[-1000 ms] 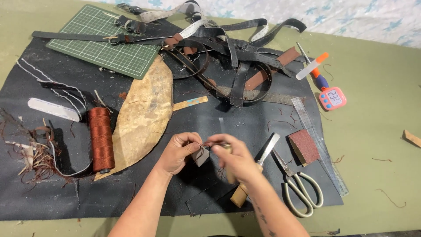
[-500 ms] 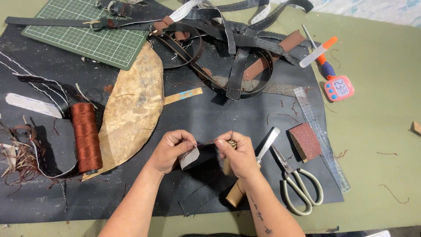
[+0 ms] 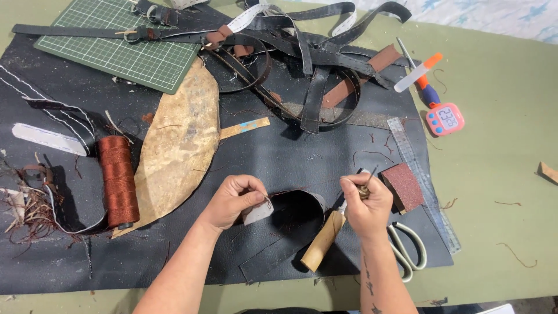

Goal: Hand-sewing a leather strap using an awl and thread on a workshop bench.

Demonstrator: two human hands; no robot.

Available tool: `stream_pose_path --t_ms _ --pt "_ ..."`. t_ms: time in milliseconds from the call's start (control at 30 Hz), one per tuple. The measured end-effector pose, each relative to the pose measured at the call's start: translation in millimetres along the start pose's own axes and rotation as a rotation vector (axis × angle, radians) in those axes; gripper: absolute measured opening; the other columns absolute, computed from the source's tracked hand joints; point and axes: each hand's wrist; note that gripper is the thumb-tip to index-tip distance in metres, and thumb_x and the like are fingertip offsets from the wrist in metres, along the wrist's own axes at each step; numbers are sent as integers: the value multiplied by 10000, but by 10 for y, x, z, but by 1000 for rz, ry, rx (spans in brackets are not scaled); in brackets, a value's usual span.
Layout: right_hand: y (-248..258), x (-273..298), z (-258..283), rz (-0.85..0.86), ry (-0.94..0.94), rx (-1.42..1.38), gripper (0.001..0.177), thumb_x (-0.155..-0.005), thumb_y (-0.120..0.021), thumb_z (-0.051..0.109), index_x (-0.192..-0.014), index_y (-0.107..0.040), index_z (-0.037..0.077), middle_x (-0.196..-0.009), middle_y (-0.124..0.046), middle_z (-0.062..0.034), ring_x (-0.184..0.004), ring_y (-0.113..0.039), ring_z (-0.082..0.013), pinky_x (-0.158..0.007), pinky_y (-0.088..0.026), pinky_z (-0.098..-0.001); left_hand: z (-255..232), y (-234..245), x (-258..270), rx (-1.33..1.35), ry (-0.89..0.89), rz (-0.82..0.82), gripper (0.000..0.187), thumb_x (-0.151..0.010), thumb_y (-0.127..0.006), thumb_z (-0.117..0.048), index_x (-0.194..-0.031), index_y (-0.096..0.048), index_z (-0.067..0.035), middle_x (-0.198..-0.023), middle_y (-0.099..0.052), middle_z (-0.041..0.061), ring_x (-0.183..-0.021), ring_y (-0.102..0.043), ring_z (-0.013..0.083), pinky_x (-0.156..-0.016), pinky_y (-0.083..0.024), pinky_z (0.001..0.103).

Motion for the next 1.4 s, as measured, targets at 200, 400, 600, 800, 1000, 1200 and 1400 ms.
stream_pose_path --t_ms 200,400,600,800,1000,1200,1400 --pt "-84 4 63 -70 17 -70 89 -937 -714 51 -872 -767 25 -522 -563 -51 -507 -434 -96 -527 -391 -245 -109 -13 64 -101 -8 120 60 -802 -820 42 -848 -781 37 -602 -662 100 -520 -511 93 -438 -403 217" --pt "-224 -192 120 -114 32 -100 132 -991 -675 82 -912 -757 15 -535 -571 -59 -513 -448 -116 -548 -398 -237 -167 -152 58 -355 0 97 135 -732 -799 122 -820 -787 20 -681 -723 121 -563 -550 116 -496 -437 252" --pt "-300 -123 -157 -178 -11 -107 84 -953 -722 71 -911 -751 5 -548 -582 -71 -547 -486 -76 -550 -441 -244 -269 -290 -1 -668 -126 -17 160 -766 -729 53 -872 -806 -39 -729 -754 86 -611 -586 120 -514 -461 239" --pt "-303 -128 -253 -177 -8 -80 73 -939 -750 73 -896 -765 16 -569 -600 -83 -551 -532 -93 -556 -460 -246 -215 -224 -71 -777 -341 -15 194 -729 -723 55 -792 -795 -114 -701 -738 4 -627 -627 167 -530 -496 255" --pt "-270 -142 -380 -211 1 -50 119 -977 -698 62 -899 -772 11 -537 -561 -76 -529 -452 -109 -540 -426 -250 -263 -281 -46 -727 -465 23 207 -683 -672 89 -716 -741 -103 -659 -692 28 -592 -597 205 -534 -503 293" --pt "-279 -143 -345 -227 36 -29 101 -954 -719 60 -875 -767 18 -525 -518 -65 -530 -466 -82 -519 -421 -253 -227 -269 -25 -685 -431 54 197 -655 -635 96 -682 -703 -87 -712 -739 59 -617 -656 237 -556 -519 322" --pt "-63 -230 -251 -257 91 42 153 -1018 -656 6 -898 -749 26 -628 -595 -82 -537 -433 -126 -528 -363 -232 -206 -268 21 -584 -264 58 166 -655 -644 114 -691 -714 -33 -693 -749 143 -584 -668 231 -534 -517 333"
Point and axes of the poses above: each hand's wrist, its own x-axis away from the middle knuckle, its own y-axis out of the back of the hand, z = x × y
